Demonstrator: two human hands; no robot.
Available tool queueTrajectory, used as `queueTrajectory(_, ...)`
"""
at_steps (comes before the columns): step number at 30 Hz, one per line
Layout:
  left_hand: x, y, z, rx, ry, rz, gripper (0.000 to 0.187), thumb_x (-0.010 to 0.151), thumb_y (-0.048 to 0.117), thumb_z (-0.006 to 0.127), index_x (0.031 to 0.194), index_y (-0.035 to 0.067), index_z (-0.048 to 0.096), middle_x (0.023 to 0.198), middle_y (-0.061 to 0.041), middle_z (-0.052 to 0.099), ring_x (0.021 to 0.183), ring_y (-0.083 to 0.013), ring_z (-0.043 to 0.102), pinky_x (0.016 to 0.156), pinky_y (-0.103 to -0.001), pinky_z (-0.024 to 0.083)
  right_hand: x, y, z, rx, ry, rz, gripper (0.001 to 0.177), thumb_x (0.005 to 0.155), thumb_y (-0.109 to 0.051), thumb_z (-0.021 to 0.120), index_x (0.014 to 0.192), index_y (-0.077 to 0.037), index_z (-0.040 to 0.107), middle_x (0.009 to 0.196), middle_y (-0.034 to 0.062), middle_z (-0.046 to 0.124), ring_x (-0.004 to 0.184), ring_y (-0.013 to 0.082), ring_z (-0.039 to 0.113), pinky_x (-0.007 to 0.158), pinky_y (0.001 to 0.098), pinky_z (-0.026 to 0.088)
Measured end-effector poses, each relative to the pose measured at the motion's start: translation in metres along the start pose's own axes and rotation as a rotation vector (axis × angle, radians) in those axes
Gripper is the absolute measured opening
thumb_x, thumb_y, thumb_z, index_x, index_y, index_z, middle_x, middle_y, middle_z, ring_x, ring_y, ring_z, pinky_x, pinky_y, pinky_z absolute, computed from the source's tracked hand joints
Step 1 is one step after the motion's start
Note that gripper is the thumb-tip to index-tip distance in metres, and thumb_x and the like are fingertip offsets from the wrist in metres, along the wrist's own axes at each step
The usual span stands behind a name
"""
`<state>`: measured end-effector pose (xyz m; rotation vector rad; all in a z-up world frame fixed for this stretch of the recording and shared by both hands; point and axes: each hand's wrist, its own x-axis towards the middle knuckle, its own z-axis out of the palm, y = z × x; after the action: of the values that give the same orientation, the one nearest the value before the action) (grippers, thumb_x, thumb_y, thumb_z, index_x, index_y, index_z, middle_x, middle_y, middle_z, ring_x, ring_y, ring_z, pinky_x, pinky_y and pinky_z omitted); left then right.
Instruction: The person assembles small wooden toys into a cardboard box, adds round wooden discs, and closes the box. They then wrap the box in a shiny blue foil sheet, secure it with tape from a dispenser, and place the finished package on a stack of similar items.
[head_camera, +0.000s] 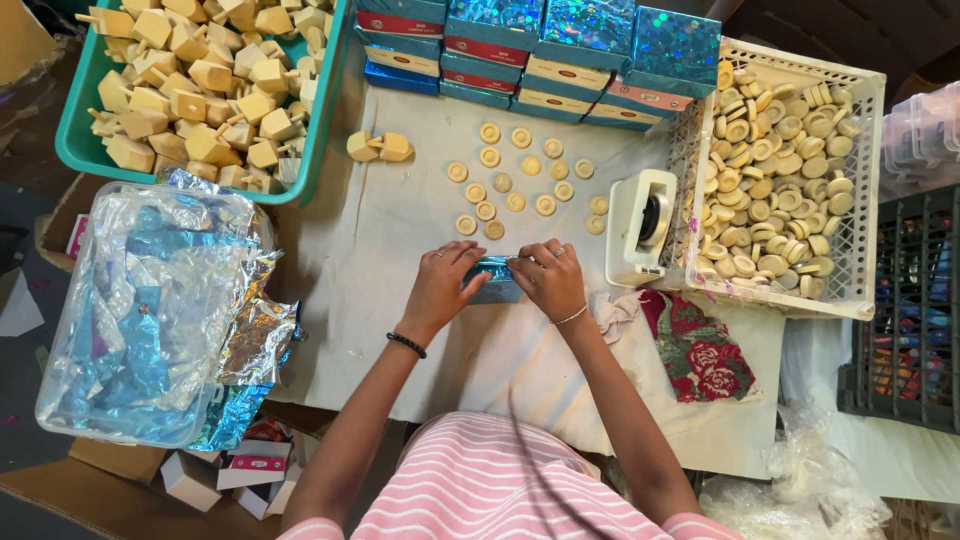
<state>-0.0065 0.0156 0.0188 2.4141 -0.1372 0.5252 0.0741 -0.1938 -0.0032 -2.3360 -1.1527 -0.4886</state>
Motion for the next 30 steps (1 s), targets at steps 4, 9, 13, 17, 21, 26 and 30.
queueTrajectory(4, -0.009, -0.016, 0.001, -0.105, -0.233, -0.006, 0.045, 0.085, 0.024, 0.077, 0.124, 0.004, 0.066, 0.122, -0.011, 0.069, 0.112, -0.0306, 0.064, 0.094, -0.043, 0.049, 0.0, 0.0, 0.001, 0.0, 0.002, -0.005, 0.012, 0.081, -0.018, 0.08, 0.094, -0.019, 0.079, 0.097, -0.0052, 0.066, 0.09, 0.0187, 0.059, 0.078, 0.0376, 0.042)
queueTrajectory(9, -0.024, -0.026, 0.016, -0.048, -0.209, 0.034, 0.045, 0.09, 0.024, 0.074, 0.13, 0.004, 0.065, 0.131, -0.011, 0.068, 0.119, -0.0282, 0.064, 0.099, -0.042, 0.048, -0.003, 0.001, 0.001, -0.017, -0.006, -0.024, 0.012, 0.082, -0.017, 0.08, 0.094, -0.019, 0.08, 0.096, -0.0048, 0.066, 0.089, 0.0184, 0.059, 0.077, 0.0377, 0.042)
queueTrajectory(13, -0.036, -0.029, 0.028, 0.072, -0.165, 0.097, 0.041, 0.091, 0.023, 0.072, 0.128, 0.006, 0.067, 0.132, -0.01, 0.068, 0.123, -0.0256, 0.063, 0.101, -0.042, 0.047, 0.004, -0.007, -0.015, 0.039, -0.031, -0.028, 0.011, 0.084, -0.018, 0.079, 0.095, -0.018, 0.08, 0.098, -0.0045, 0.067, 0.088, 0.0194, 0.059, 0.076, 0.0379, 0.042)
queueTrajectory(17, -0.042, -0.033, 0.037, 0.13, -0.11, 0.108, 0.039, 0.091, 0.02, 0.071, 0.127, 0.007, 0.069, 0.133, -0.009, 0.069, 0.127, -0.0249, 0.062, 0.102, -0.041, 0.047, 0.03, -0.041, -0.072, 0.441, -0.179, -0.004, 0.018, 0.089, -0.026, 0.078, 0.104, -0.016, 0.077, 0.107, -0.0004, 0.069, 0.093, 0.022, 0.062, 0.08, 0.037, 0.047)
queueTrajectory(21, -0.046, -0.032, 0.039, 0.117, -0.11, 0.083, 0.04, 0.087, 0.019, 0.073, 0.125, 0.006, 0.07, 0.133, -0.01, 0.069, 0.126, -0.0255, 0.062, 0.101, -0.041, 0.047, 0.037, -0.096, -0.145, 1.557, -0.301, -0.042, 0.07, 0.092, -0.06, 0.068, 0.128, -0.001, 0.055, 0.1, 0.0065, 0.069, 0.076, 0.0194, 0.067, 0.064, 0.0356, 0.052)
queueTrajectory(26, -0.049, -0.027, 0.032, 0.063, -0.113, 0.05, 0.039, 0.088, 0.018, 0.075, 0.125, 0.007, 0.071, 0.132, -0.009, 0.07, 0.126, -0.0248, 0.063, 0.101, -0.04, 0.048, 0.089, -0.151, -0.224, 1.988, -0.547, -0.975, 0.065, 0.085, -0.075, 0.051, 0.081, -0.01, 0.05, 0.077, 0.0082, 0.054, 0.066, 0.0301, 0.057, 0.059, 0.0419, 0.037)
queueTrajectory(30, -0.057, -0.021, 0.035, 0.067, -0.075, 0.003, 0.04, 0.085, 0.018, 0.077, 0.123, 0.008, 0.072, 0.131, -0.009, 0.07, 0.125, -0.0255, 0.063, 0.1, -0.042, 0.047, 0.05, -0.155, -0.241, 2.018, -0.639, -1.278, 0.063, 0.091, -0.07, 0.042, 0.065, -0.014, 0.035, 0.065, 0.0066, 0.039, 0.056, 0.0317, 0.048, 0.054, 0.0475, 0.033)
